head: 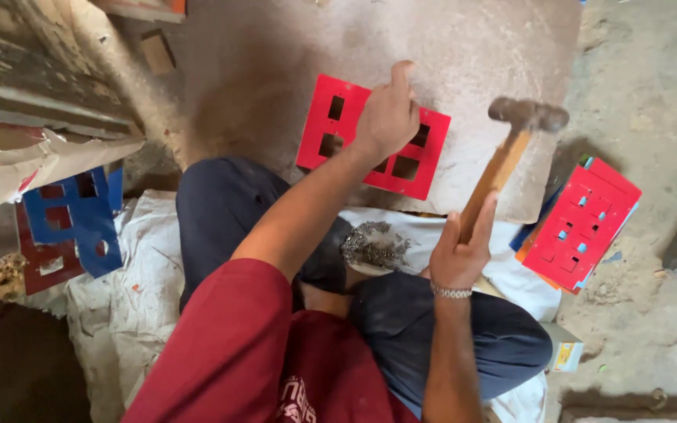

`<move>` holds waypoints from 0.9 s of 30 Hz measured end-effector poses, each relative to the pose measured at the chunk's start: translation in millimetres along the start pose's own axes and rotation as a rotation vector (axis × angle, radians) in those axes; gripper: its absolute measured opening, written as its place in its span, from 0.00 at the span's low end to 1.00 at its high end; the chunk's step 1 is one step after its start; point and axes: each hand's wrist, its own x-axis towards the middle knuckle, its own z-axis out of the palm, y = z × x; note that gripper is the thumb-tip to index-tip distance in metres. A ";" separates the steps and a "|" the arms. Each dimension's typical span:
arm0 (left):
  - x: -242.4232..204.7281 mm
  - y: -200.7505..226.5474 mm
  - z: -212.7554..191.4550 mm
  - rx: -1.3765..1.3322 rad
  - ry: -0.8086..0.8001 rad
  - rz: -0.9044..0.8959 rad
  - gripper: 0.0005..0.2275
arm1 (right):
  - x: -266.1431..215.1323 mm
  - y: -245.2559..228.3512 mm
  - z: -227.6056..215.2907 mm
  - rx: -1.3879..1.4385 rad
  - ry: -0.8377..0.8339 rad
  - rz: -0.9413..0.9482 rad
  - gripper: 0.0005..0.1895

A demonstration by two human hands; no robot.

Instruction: The person sits on the floor and assembles small wooden boxes using a hammer and nails. They place a red plastic template over the wooden frame, hammer nails into the template's holes, and then remove the template to reveal the assembled box.

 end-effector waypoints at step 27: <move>15.6 -138.2 -87.4 -0.250 -0.001 -0.062 0.06 | 2.2 7.1 58.1 -0.171 -0.460 -0.053 0.23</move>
